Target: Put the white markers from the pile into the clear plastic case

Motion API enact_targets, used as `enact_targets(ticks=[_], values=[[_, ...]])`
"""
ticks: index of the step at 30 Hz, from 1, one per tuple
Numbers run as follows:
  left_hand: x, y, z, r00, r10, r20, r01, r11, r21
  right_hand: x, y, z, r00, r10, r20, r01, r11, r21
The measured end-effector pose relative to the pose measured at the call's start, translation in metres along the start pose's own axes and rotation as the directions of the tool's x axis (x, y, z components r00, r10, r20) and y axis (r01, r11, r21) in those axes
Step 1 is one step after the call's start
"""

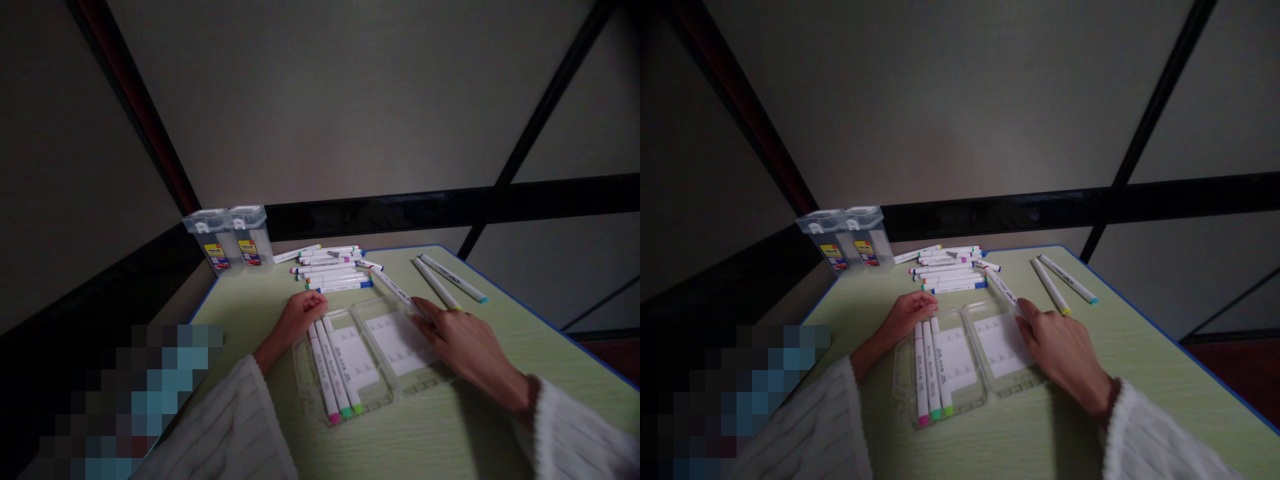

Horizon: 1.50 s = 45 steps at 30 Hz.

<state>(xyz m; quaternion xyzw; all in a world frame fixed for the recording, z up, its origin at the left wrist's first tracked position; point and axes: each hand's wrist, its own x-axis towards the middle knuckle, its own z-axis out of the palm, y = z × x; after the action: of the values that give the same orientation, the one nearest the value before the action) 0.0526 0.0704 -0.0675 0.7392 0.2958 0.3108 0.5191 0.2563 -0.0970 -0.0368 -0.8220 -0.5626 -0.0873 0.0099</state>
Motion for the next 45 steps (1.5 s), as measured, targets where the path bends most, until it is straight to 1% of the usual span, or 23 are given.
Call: enact_targets(ticks=[10,24,45], values=[[0.0,0.001,0.0,1.0,0.009,0.01,-0.009,1.0,0.02,0.003,0.007,0.003,0.999,0.033,-0.015,-0.033,0.999,-0.012],[0.0,0.0,0.0,1.0,0.024,-0.003,-0.024,1.0,0.011,0.005,0.014,0.003,0.995,0.083,-0.052,-0.085,0.995,-0.043],[0.0,0.0,0.001,1.0,-0.002,-0.003,0.002,1.0,-0.005,0.006,0.015,0.006,0.996,0.085,0.01,-0.084,0.995,-0.046]])
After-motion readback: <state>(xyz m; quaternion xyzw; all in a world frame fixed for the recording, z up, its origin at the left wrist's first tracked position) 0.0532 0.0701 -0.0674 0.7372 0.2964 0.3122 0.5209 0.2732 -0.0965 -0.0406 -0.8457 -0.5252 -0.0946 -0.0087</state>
